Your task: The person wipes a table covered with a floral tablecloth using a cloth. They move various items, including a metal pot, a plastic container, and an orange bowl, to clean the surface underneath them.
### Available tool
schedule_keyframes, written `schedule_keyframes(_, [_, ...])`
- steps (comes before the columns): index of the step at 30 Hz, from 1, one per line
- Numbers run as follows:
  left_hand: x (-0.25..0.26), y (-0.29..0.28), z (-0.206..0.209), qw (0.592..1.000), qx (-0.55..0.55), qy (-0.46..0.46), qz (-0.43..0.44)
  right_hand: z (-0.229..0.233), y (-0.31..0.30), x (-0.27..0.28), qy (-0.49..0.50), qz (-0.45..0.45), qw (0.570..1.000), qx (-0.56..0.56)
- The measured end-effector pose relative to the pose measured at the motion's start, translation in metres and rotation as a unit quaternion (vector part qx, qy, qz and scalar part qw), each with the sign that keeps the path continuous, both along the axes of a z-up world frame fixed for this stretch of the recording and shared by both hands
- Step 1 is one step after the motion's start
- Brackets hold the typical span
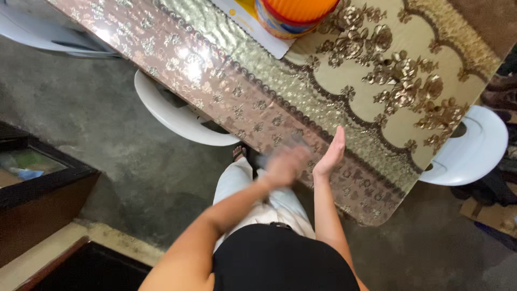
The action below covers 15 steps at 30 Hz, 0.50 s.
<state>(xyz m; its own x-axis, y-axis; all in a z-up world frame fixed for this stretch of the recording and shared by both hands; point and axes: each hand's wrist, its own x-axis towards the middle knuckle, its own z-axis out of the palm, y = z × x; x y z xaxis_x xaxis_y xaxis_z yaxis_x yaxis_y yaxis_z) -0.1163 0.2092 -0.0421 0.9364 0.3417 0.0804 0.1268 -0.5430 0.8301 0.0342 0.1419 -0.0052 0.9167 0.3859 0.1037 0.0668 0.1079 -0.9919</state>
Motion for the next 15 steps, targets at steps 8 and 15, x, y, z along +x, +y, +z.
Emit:
schedule_keyframes(8, [-0.019, 0.142, -0.003, 0.95, 0.238, 0.2, -0.034, -0.006, 0.008, 0.009, -0.006, 0.027, 0.999, -0.03])
schedule_keyframes(15, [-0.017, 0.368, 0.04, 0.897, 0.233, 0.229, 0.296, 0.005, -0.012, 0.009, -0.019, 0.009, 0.997, -0.074])
